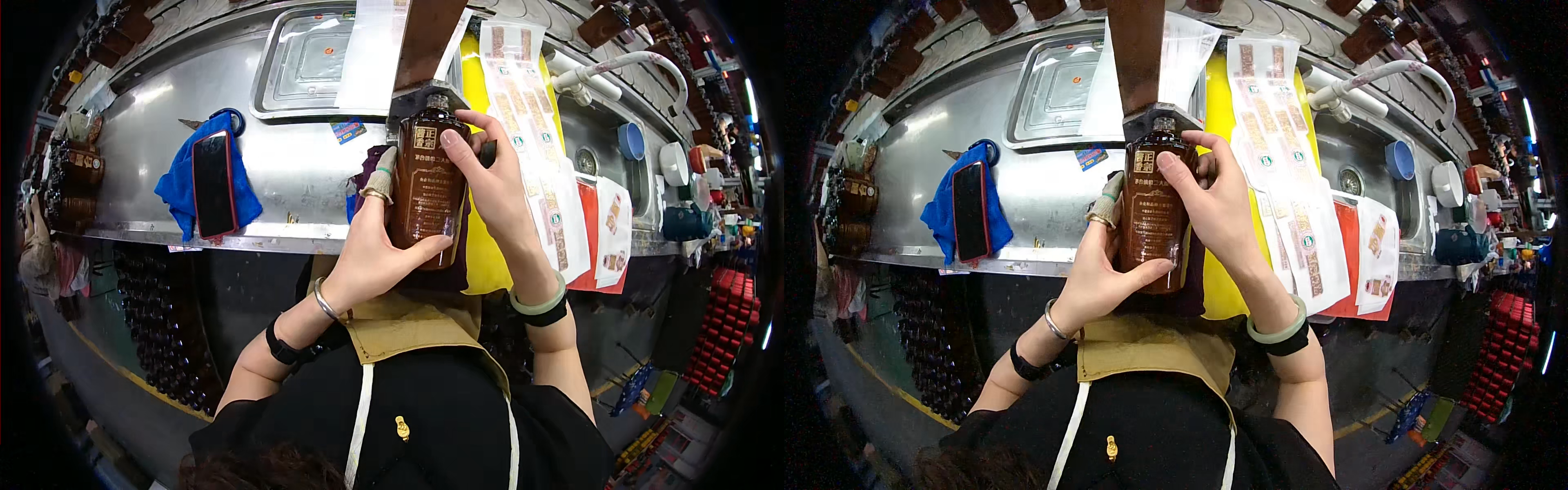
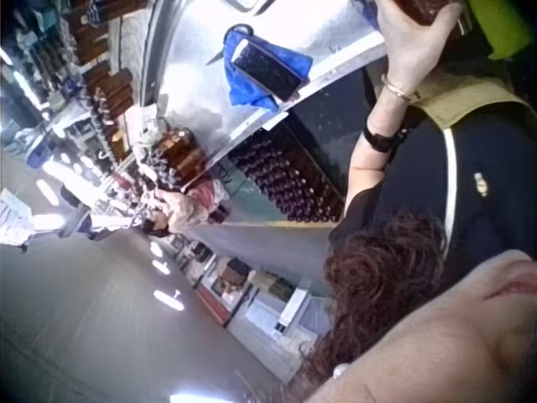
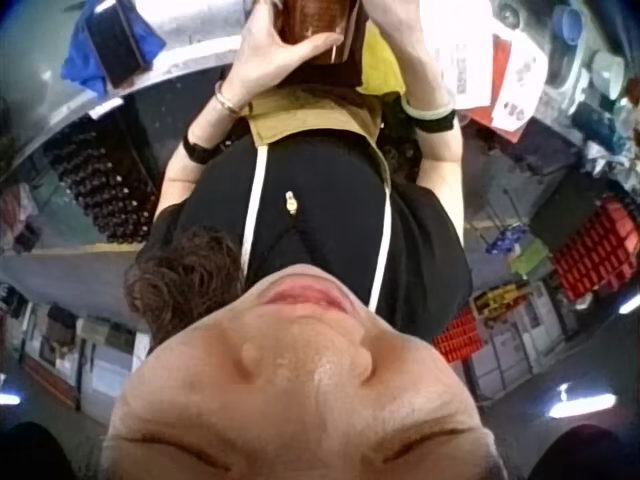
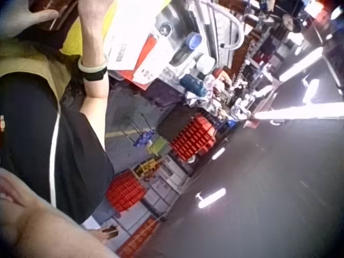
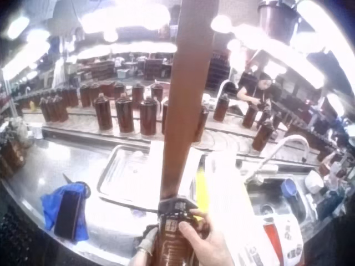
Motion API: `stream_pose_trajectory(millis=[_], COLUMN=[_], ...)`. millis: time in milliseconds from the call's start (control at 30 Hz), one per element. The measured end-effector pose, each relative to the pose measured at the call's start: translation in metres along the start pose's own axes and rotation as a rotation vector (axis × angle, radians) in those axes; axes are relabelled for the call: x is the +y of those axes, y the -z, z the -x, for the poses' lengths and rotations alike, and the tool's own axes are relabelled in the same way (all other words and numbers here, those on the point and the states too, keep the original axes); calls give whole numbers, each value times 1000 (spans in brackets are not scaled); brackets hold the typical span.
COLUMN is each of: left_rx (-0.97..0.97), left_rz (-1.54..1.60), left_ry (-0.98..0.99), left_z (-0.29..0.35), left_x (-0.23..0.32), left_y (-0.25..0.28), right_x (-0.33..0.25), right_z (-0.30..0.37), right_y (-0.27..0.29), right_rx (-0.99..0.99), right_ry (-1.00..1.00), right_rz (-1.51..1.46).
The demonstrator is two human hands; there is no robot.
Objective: Applying and smoothing product labels on a brown glass bottle using a handheld scraper tool at a manufacturing line.
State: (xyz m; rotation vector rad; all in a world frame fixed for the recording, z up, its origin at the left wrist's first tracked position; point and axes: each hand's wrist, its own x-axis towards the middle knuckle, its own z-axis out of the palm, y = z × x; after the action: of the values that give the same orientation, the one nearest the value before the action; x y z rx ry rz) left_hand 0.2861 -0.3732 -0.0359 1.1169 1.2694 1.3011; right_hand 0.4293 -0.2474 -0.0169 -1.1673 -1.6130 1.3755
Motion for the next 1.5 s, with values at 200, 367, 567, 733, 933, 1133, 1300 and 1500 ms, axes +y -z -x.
stream_pose_trajectory(millis=[200,367,567,733,933,1133,1300,1500], left_rx=[-49,11,13,2,-5,-7,7,4], left_rz=[8,121,158,204,174,265,257,309], left_ry=[27,18,10,-1,14,50,26,36], left_z=[1,0,2,2,3,9,9,10], left_x=[0,1,-9,-9,-7,0,-3,-5], left_y=[0,-4,-4,-4,-2,0,-4,-3], right_x=[-2,1,-1,-3,-6,-4,5,5], right_z=[0,-3,-1,0,0,4,3,6], right_y=[1,0,-2,-2,-2,4,2,0], right_rx=[29,22,11,17,29,26,13,46], right_ry=[-36,-32,-52,-50,-77,-109,-87,-73], right_rz=[-42,-36,-62,-52,-61,-36,-43,-65])
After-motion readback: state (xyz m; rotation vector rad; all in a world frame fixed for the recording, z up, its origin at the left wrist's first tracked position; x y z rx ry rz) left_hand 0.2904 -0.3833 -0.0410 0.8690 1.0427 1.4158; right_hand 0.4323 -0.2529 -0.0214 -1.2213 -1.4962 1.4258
